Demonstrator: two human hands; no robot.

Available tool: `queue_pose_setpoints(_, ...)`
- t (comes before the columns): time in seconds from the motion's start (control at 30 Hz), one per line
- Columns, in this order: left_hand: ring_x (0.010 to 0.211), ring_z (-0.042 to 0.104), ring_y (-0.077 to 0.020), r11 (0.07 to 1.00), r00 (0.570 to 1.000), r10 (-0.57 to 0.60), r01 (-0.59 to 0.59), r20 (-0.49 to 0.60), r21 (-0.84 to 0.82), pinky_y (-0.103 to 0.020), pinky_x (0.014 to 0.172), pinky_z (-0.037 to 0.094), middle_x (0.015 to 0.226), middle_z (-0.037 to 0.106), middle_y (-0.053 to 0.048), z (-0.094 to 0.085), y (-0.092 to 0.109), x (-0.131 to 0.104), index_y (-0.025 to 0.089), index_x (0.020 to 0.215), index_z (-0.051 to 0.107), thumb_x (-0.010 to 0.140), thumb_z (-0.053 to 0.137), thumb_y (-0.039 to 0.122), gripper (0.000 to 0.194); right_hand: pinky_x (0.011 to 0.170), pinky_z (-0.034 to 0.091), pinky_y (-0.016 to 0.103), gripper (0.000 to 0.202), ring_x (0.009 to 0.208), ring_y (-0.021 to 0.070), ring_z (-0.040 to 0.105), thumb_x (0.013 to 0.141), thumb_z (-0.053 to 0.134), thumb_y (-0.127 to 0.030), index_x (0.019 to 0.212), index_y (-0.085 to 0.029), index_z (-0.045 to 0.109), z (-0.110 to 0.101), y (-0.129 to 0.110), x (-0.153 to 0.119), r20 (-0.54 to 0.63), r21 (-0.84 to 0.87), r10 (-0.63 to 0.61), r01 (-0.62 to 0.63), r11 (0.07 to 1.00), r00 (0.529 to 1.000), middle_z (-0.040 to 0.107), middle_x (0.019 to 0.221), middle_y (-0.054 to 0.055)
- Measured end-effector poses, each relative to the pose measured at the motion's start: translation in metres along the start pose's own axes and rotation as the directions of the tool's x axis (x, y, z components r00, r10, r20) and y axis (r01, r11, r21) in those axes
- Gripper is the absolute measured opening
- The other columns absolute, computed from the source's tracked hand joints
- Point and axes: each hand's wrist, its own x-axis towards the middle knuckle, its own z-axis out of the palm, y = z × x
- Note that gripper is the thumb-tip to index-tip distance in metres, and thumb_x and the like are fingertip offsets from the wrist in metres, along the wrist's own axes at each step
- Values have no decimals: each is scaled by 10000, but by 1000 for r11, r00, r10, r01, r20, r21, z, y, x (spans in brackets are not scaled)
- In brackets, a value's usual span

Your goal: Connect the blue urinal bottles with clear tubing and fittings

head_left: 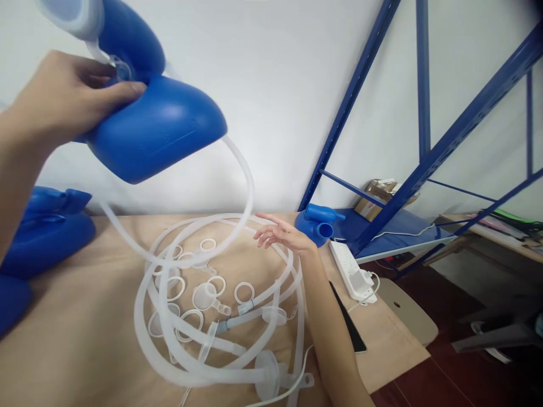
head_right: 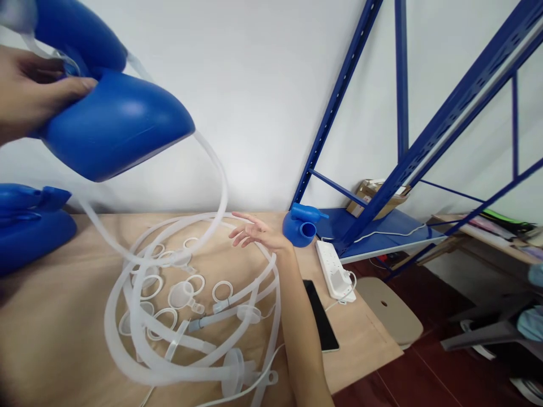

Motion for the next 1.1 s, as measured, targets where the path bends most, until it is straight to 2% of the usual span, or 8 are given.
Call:
queue_pose_setpoints(0.1,1156,644,-385,991,994,-106,108,-36,73,-555,1017,482,1055,655,-40,24,-30,0,7,1270,658,864,525,758,864,843,571,327,885,966,223,749,794,834,-604,1518,-233,485,-2,6,3,-40,-9,26,-26,1000,999,750,1141,106)
queue_pose_setpoints(0.2,1129,654,-366,971,981,-145,115,132,209,-497,998,519,1120,695,-143,62,-63,-9,-6,1175,675,893,507,759,832,826,575,319,838,950,215,750,815,821,-588,1504,-233,504,-3,12,4,-95,2,45,-45,999,994,750,1129,100)
queue_pose_setpoints(0.43,1250,552,-429,888,885,-60,-164,462,429,-550,1043,420,1272,639,-253,143,-117,-43,47,1319,567,939,311,798,880,970,554,367,619,1118,226,694,881,749,-490,1430,-255,587,-26,23,4,-397,-276,-53,-64,959,916,693,1289,109)
queue_pose_setpoints(0.5,1232,558,-438,890,865,-61,-179,498,420,-536,1025,415,1244,655,-255,159,-125,-50,52,1312,580,934,250,819,917,1039,514,409,534,1181,247,647,897,704,-416,1390,-229,621,-37,20,1,-572,-531,-249,-121,839,782,663,1324,123)
queue_pose_setpoints(0.63,1224,560,-440,883,856,-89,-169,510,437,-500,1013,408,1238,654,-263,181,-140,-58,40,1308,591,909,151,850,1004,1161,384,496,417,1315,308,514,951,574,-372,1317,-195,669,-58,9,-23,-655,-740,-657,-491,459,374,609,1357,154)
queue_pose_setpoints(0.77,1222,539,-441,861,867,-126,-146,482,487,-500,1046,375,1256,643,-281,190,-156,-60,20,1300,597,906,141,838,1016,1142,370,568,560,1412,403,401,927,602,-477,1425,-220,605,-77,6,-56,-780,-492,-605,-757,430,162,491,1492,181)
queue_pose_setpoints(0.93,1304,487,-378,831,911,12,-237,411,502,-516,1180,251,1274,657,-208,193,-173,-64,110,1381,562,957,34,742,926,1114,424,537,859,1393,424,493,902,627,-537,1631,-189,337,-91,16,-76,-948,-310,-226,-809,500,223,438,1537,256)
queue_pose_setpoints(1.1,1420,397,-435,920,892,-27,-155,452,360,-586,1238,163,1425,559,-285,199,-182,-67,5,1360,541,927,42,788,1025,1104,440,515,1075,1352,410,571,876,691,-471,1691,-153,66,-89,20,-69,-945,-326,-137,-830,453,297,551,1460,261)
